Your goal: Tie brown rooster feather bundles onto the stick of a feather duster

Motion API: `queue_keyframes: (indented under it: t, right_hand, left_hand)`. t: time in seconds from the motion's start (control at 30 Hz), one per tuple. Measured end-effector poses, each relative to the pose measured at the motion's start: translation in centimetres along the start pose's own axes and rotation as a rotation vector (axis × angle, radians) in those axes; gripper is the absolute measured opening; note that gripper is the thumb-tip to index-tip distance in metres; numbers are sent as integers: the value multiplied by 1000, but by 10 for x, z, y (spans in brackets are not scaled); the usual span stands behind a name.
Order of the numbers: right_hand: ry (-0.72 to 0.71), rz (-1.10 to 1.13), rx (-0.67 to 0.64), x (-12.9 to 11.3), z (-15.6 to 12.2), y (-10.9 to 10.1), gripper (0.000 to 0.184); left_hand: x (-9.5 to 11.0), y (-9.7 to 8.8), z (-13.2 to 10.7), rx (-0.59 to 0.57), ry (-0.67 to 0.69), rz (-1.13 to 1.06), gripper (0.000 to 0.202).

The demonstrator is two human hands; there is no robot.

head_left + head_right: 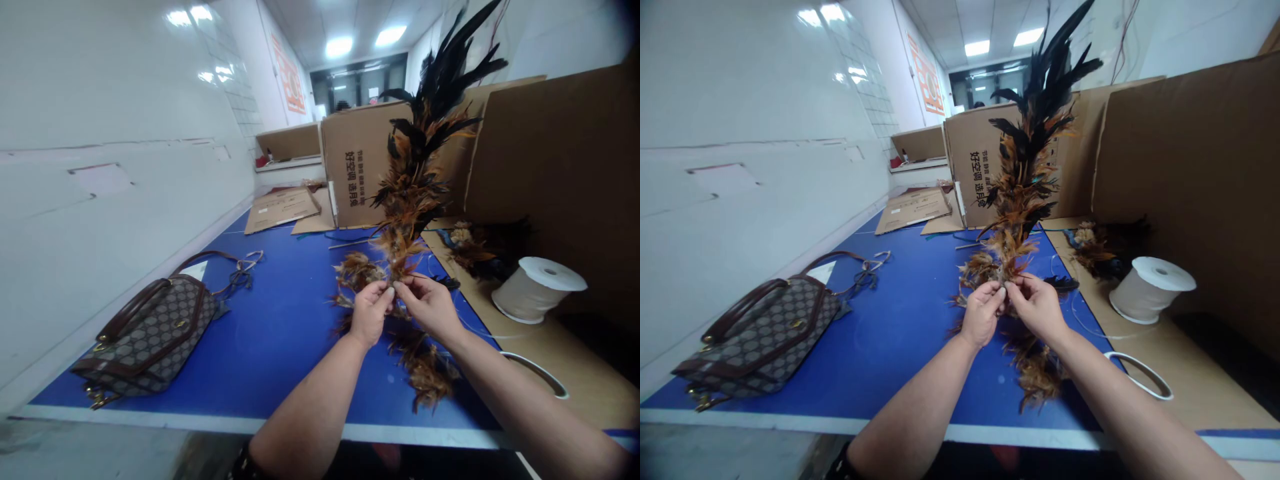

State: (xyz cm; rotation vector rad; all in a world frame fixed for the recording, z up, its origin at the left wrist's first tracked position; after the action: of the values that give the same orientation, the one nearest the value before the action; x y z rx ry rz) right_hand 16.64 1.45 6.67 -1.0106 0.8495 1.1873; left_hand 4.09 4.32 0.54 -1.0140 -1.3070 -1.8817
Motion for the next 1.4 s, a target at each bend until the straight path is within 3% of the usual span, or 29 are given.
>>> queue_keyframes:
  t: [0.5,0.67,1.07,1.4]
  right_hand:
    - [-69,-159,154,6,1,0,32]
    - [-51,-187,213,4,1,3,35]
    - [-106,-261,233,6,3,6,30]
    - [-133,-249,196,3,2,11,30]
  left_hand:
    - [5,8,-2,-51,23,59,37]
    - [9,8,-5,8,12,51,41]
    - [13,7,-3,28,53,76,37]
    - [9,6,-2,59,-6,24,45]
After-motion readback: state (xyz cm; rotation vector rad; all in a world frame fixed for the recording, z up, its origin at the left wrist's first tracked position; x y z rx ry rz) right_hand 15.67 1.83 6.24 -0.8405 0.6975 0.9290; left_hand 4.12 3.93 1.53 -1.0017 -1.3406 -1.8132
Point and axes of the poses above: each hand's wrist, its own z-axis towards the middle knuckle, its own y-axis out of the palm, x = y × z, the point moved 4 cm from there along z, towards the middle knuckle, and after that the axes turned 4 degrees about -x, right-handed, at the moved point
